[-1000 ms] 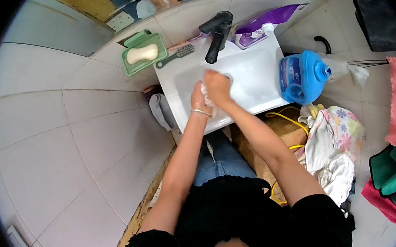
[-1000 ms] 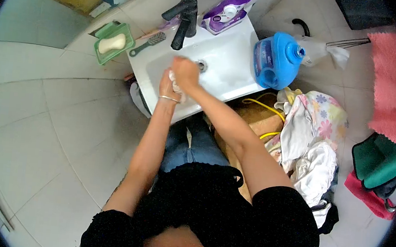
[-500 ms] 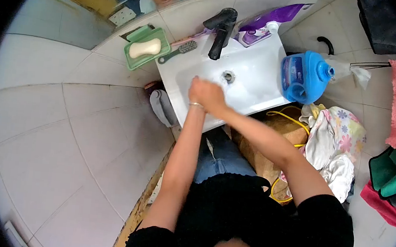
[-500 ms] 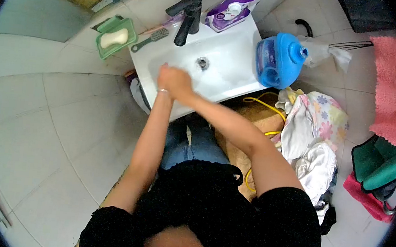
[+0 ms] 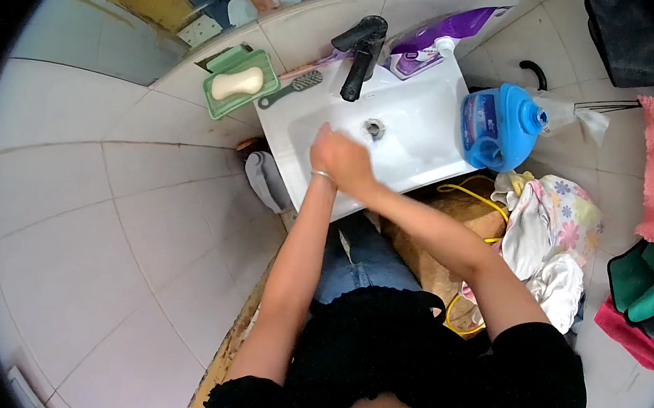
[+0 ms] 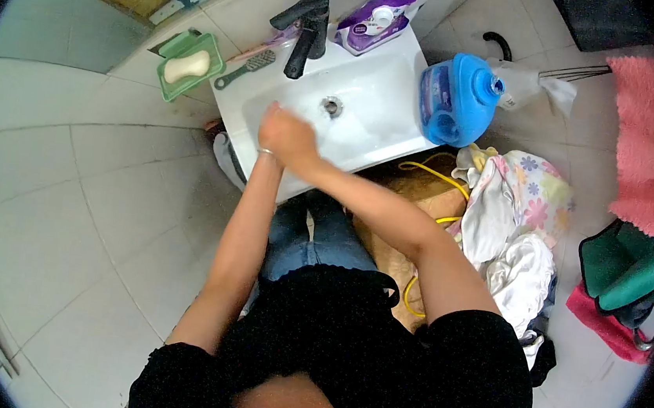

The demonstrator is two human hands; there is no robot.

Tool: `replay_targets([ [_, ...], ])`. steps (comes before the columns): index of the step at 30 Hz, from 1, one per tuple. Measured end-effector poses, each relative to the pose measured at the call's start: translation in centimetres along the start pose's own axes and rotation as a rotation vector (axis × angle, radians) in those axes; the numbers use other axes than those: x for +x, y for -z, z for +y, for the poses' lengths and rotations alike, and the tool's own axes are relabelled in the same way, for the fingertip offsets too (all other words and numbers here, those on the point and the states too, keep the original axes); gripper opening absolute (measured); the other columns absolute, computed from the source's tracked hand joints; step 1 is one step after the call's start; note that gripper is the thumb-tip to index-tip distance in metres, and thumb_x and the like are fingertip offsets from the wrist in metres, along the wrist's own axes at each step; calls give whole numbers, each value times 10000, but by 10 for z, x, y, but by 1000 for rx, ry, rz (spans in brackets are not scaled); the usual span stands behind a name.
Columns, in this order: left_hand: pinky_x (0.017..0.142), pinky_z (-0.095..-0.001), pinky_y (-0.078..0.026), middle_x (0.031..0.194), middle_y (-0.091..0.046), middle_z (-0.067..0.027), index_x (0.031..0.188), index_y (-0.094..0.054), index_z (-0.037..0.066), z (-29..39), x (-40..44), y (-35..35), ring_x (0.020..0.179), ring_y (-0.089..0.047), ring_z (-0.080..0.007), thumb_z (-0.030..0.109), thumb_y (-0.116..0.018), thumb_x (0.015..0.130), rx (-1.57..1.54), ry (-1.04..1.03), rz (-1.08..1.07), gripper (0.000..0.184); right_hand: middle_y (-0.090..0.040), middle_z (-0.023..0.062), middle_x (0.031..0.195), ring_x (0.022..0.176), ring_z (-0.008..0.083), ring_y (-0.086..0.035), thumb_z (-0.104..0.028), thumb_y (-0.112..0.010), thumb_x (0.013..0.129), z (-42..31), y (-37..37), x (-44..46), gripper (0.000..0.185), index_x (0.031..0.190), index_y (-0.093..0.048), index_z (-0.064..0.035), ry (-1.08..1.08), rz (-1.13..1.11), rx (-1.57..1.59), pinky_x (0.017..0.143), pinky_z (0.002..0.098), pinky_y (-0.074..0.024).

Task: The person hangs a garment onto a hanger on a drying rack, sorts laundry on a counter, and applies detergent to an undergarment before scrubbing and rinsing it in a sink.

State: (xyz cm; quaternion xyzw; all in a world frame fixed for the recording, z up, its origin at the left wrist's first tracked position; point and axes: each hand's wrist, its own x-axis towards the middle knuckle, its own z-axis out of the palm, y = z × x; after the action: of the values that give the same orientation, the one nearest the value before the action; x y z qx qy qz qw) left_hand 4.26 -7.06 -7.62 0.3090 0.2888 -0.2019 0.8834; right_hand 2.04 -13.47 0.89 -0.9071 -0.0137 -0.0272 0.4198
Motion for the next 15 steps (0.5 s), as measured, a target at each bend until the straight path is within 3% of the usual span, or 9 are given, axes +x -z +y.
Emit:
replay_targets([
  [3,672,-304,-479,865,-588,-35,981,-543,77,-11,17,23,776,-580,-177,311,-497,889,-369,180,-781,255,-576,177,712,699,363,-568,-193,-493,798,34,-12,15,161,820,-573,-55,115,33,-131,588,430,-456],
  [4,655,-316,-477,839,-580,-30,954,-541,93,-13,4,-3,748,-571,-178,350,-458,898,-175,92,-375,276,-547,167,639,579,365,-552,-188,-503,798,54,-13,32,165,726,-567,-54,99,192,-284,518,424,-431],
  [5,638,-328,-475,813,-571,-25,928,-539,109,-14,-5,-16,719,-561,-179,388,-419,906,21,6,38,305,-529,155,627,579,356,-550,-150,-539,726,54,-7,40,93,737,-545,-58,-241,221,-61,523,427,-438],
  [6,638,-328,-475,813,-571,-25,928,-539,109,-17,4,-5,719,-561,-179,388,-419,906,28,6,35,305,-529,155,627,579,356,-550,-150,-539,726,39,-7,34,93,737,-545,-58,-243,227,-57,523,427,-438],
  [7,628,-330,-475,814,-572,-24,942,-540,112,-17,8,3,715,-561,-179,385,-411,908,363,-359,-249,304,-544,168,634,593,359,-556,-173,-521,752,19,-10,19,132,709,-545,-50,-72,197,-163,530,430,-439],
  [9,608,-315,-480,850,-585,-22,983,-544,102,1,-1,18,722,-572,-171,310,-466,897,-190,73,-449,239,-559,181,641,607,362,-563,-197,-504,777,18,-10,13,186,682,-545,-43,107,159,-280,538,434,-439],
  [12,595,-303,-480,838,-585,-26,990,-545,76,12,-30,-38,709,-573,-158,271,-504,885,12,63,43,225,-605,191,705,634,374,-583,-257,-448,838,71,-15,31,301,685,-579,-33,-45,112,-361,601,473,-461],
  [13,590,-308,-483,801,-581,-31,972,-546,58,13,-34,-33,690,-570,-156,298,-503,890,2,57,-126,257,-621,192,763,654,388,-581,-282,-387,873,84,1,39,355,750,-598,-25,-336,125,-224,618,476,-464],
  [15,675,-306,-481,842,-592,-34,983,-546,71,27,-26,-35,754,-579,-163,313,-496,896,22,33,-112,262,-625,183,805,727,355,-587,-331,-371,898,93,25,30,391,800,-613,-41,-349,141,-1,669,438,-454],
])
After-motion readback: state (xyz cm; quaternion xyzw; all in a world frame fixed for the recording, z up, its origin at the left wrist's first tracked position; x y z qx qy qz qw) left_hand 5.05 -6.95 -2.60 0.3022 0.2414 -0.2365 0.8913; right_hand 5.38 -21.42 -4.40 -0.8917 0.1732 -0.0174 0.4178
